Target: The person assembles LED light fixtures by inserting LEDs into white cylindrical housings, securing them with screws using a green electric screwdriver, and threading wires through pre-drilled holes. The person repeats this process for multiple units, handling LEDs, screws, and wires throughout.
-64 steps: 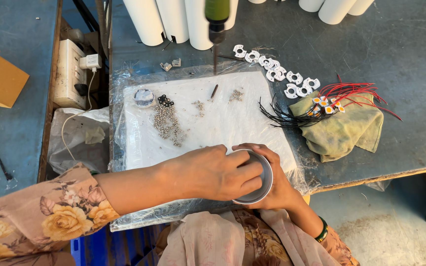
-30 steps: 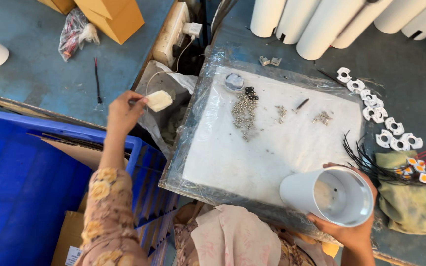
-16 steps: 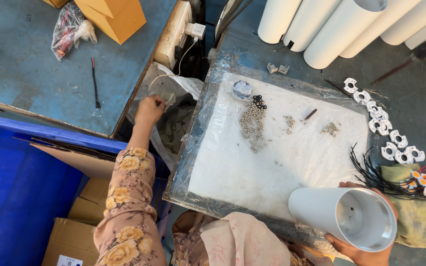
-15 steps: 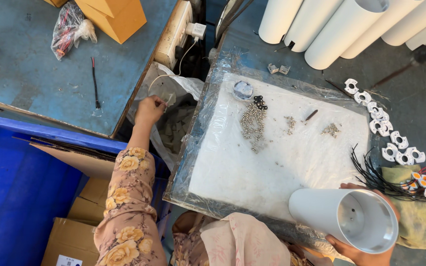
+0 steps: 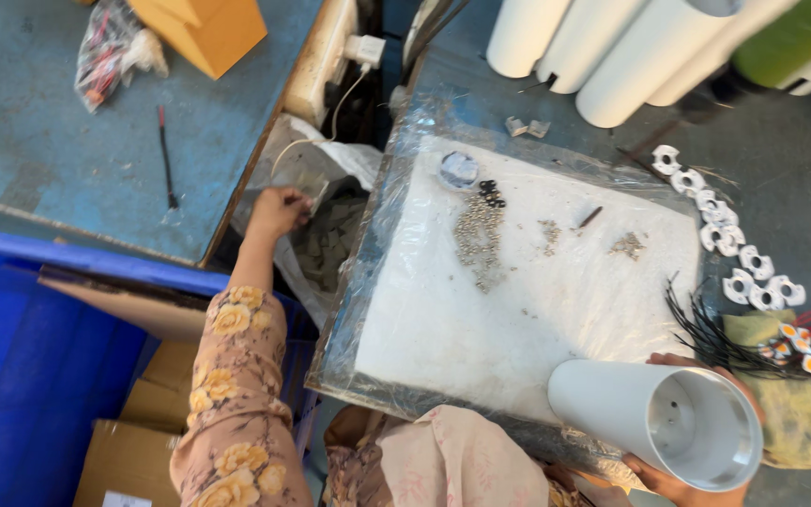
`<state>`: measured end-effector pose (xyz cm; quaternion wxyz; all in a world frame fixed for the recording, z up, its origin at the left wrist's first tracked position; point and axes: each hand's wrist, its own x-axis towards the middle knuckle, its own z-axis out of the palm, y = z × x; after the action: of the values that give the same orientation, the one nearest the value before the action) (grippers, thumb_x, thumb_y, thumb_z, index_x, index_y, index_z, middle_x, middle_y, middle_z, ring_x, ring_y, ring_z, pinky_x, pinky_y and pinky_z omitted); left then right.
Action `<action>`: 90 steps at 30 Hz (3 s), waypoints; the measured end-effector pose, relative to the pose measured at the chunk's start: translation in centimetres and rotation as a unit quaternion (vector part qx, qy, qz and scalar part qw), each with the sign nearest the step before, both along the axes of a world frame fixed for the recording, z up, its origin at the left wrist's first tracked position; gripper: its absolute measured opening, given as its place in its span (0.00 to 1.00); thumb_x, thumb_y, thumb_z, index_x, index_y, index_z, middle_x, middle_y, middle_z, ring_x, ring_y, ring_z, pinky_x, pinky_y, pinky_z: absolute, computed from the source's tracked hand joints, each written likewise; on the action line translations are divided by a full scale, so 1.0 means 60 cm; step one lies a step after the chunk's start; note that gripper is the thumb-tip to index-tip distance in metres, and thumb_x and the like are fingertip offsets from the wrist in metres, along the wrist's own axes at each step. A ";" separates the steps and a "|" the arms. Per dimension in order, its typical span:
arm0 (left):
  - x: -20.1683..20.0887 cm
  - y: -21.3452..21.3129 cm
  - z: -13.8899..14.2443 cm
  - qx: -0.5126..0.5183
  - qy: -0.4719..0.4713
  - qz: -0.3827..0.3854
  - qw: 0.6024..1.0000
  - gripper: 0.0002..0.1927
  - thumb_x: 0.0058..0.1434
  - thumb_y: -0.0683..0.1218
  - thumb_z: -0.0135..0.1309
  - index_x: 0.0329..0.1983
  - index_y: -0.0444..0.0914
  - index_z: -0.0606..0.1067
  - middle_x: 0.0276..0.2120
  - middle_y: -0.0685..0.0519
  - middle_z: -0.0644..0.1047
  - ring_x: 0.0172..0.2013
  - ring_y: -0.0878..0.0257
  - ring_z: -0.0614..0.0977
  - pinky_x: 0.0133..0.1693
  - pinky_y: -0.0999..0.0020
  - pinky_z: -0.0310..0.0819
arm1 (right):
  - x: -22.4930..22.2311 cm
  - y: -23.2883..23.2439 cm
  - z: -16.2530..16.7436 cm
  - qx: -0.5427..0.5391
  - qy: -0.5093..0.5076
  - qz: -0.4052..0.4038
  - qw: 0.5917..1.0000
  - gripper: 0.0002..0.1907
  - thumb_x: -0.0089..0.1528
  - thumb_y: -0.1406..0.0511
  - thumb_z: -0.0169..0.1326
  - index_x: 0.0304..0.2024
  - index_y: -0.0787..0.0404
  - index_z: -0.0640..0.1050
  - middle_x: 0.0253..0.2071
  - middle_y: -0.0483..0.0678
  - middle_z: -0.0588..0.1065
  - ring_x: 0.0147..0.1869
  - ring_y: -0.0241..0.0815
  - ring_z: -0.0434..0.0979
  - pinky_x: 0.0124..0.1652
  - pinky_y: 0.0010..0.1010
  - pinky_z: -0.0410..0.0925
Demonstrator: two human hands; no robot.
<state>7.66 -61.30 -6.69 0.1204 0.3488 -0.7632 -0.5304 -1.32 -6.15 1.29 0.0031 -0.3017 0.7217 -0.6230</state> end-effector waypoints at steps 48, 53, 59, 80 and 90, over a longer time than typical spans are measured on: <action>-0.113 0.040 -0.073 0.095 -0.096 -0.268 0.954 0.26 0.65 0.46 0.49 0.64 0.31 0.69 0.52 0.40 0.79 0.48 0.52 0.81 0.48 0.59 0.75 | -0.024 -0.007 -0.105 -0.011 -0.120 0.056 0.991 0.53 0.42 0.59 0.79 0.65 0.63 0.68 0.64 0.53 0.72 0.67 0.47 0.73 0.64 0.38 0.67; -0.131 0.021 -0.106 0.083 -0.144 -0.327 0.930 0.31 0.57 0.47 0.56 0.63 0.27 0.72 0.56 0.39 0.80 0.56 0.49 0.80 0.58 0.58 0.71 | -0.043 -0.038 -0.093 -0.009 -0.122 0.035 0.992 0.53 0.41 0.58 0.78 0.65 0.63 0.69 0.64 0.54 0.72 0.67 0.49 0.73 0.64 0.39 0.67; -0.127 0.018 -0.117 0.082 -0.137 -0.390 0.907 0.41 0.53 0.49 0.63 0.68 0.31 0.63 0.64 0.42 0.69 0.63 0.51 0.69 0.61 0.59 0.60 | -0.022 -0.017 -0.110 -0.006 -0.102 0.002 0.995 0.53 0.39 0.56 0.77 0.64 0.62 0.70 0.63 0.56 0.73 0.66 0.52 0.73 0.64 0.40 0.66; 0.242 0.571 0.021 -0.305 0.124 -0.175 0.928 0.21 0.60 0.53 0.60 0.54 0.40 0.75 0.51 0.50 0.77 0.53 0.54 0.77 0.58 0.54 0.68 | 0.156 0.263 -0.137 0.235 0.087 -0.098 0.963 0.57 0.43 0.44 0.74 0.64 0.67 0.66 0.58 0.64 0.73 0.61 0.64 0.73 0.59 0.46 0.67; 0.271 0.682 0.004 -0.498 0.010 -0.165 0.852 0.21 0.67 0.60 0.47 0.58 0.48 0.76 0.56 0.53 0.73 0.61 0.54 0.70 0.64 0.50 0.56 | 0.187 0.321 -0.151 0.225 0.114 -0.101 0.962 0.56 0.44 0.43 0.72 0.64 0.67 0.67 0.59 0.62 0.73 0.62 0.63 0.73 0.58 0.46 0.68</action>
<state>23.95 -20.36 -6.43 0.1962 0.1065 -0.9701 -0.0951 9.93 13.12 -7.79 -0.0746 -0.2878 0.8657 -0.4027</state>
